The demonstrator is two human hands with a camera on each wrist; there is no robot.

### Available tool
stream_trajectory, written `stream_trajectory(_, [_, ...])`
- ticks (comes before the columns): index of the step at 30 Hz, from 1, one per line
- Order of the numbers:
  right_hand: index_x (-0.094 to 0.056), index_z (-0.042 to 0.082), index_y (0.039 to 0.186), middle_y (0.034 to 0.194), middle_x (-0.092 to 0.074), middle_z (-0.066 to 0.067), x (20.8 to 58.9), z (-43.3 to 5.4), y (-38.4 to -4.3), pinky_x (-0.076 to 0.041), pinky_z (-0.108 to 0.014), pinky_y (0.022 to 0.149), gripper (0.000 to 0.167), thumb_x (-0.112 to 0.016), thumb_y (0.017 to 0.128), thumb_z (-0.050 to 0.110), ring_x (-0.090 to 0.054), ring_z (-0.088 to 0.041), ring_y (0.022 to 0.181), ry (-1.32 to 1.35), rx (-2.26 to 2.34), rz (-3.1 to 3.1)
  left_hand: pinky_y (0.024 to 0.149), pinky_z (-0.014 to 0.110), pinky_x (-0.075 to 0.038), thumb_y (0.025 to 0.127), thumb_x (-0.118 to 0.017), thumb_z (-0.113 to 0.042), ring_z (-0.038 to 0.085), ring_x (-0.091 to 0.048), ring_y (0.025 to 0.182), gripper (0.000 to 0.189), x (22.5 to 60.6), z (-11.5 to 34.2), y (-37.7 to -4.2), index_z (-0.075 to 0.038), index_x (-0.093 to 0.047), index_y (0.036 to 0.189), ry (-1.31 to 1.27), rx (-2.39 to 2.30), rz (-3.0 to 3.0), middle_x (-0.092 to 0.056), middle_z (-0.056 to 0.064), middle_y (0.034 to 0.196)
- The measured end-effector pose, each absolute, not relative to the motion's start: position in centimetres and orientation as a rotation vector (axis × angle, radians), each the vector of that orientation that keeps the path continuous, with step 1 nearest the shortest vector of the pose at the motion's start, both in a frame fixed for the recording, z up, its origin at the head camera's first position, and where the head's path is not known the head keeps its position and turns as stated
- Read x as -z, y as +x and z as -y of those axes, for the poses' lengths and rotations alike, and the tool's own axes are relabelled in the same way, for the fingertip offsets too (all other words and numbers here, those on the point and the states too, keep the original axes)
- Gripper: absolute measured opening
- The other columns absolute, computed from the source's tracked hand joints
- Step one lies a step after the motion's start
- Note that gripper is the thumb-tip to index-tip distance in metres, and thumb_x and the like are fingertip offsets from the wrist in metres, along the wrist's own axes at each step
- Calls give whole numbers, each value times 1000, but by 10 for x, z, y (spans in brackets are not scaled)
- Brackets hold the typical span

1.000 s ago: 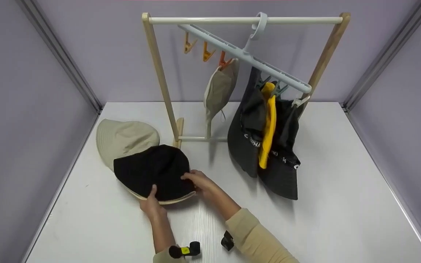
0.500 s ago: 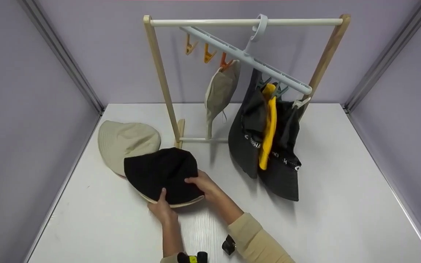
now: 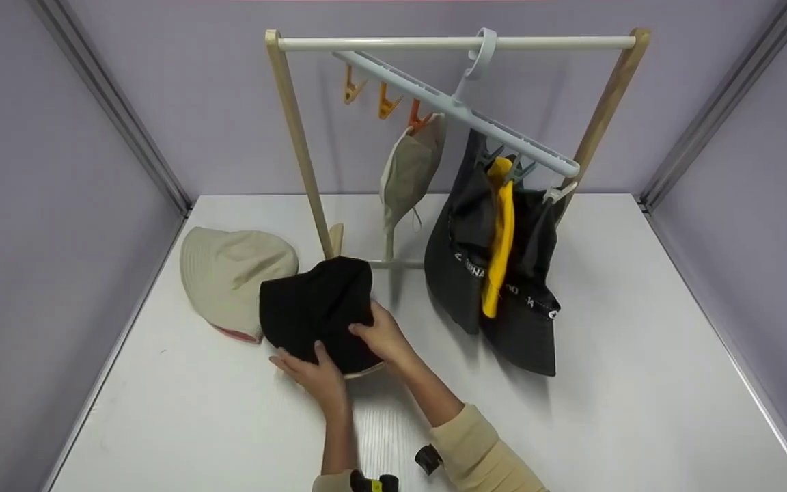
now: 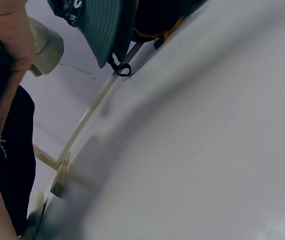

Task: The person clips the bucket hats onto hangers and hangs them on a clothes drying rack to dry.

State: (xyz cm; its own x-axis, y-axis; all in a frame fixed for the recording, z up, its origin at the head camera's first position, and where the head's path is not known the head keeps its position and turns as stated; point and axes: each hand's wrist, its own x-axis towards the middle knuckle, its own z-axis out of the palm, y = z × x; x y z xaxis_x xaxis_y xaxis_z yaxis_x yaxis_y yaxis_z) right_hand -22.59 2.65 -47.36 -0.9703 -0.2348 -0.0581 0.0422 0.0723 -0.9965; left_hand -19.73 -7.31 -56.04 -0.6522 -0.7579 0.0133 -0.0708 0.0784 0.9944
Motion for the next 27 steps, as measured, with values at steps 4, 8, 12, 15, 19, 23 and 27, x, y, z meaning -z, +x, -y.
stream_trajectory(4, [-41,-3,134,124,-51,-19,479,-30,-229,-41,-41,89,52,-57,84,-6,-50,-30,110,-215,1975,-2185,107,43,-6,96,-47,-11,33,-1,135,52,554,68,-198,10,-26,139,693,1595,1933,-10,24,148])
stream_trajectory(8, [-47,2,130,119,-56,-13,476,-35,-230,-42,-39,87,48,-58,84,-3,-53,-25,106,-274,1915,-2268,106,46,-9,99,-42,-16,32,-5,136,47,546,63,-198,7,-32,138,614,1661,2018,-18,22,147])
stream_trajectory(12, [-51,3,127,116,-58,-11,468,-41,-228,-43,-38,85,43,-57,85,-2,-54,-23,104,-358,1828,-2365,106,45,-12,100,-40,-22,32,-10,135,47,535,56,-196,5,-33,138,567,1764,2020,-22,22,145])
stream_trajectory(15, [-48,0,129,121,-55,-15,460,-44,-225,-41,-40,88,44,-56,86,1,-51,-27,109,-424,1717,-2477,105,44,-14,100,-37,-30,32,-13,135,54,525,49,-194,4,-28,141,531,1849,2026,-22,21,145])
stream_trajectory(19, [-40,-4,134,131,-46,-20,453,-48,-222,-36,-44,94,49,-55,88,5,-43,-32,119,-458,1559,-2587,105,44,-18,100,-35,-37,32,-17,133,61,514,42,-192,4,-20,143,477,1913,2031,-21,22,145])
stream_trajectory(23, [-40,-5,134,130,-46,-22,445,-50,-217,-38,-45,91,49,-55,89,6,-45,-34,116,-476,1473,-2640,104,45,-19,100,-36,-37,31,-18,133,63,503,38,-189,3,-16,144,442,1950,2009,-19,22,146])
stream_trajectory(27, [-46,-1,130,121,-54,-21,436,-51,-212,-44,-45,82,43,-54,89,5,-54,-34,105,-499,1409,-2703,104,46,-18,99,-36,-37,31,-17,133,63,493,35,-187,2,-16,144,404,1977,2022,-17,22,147])
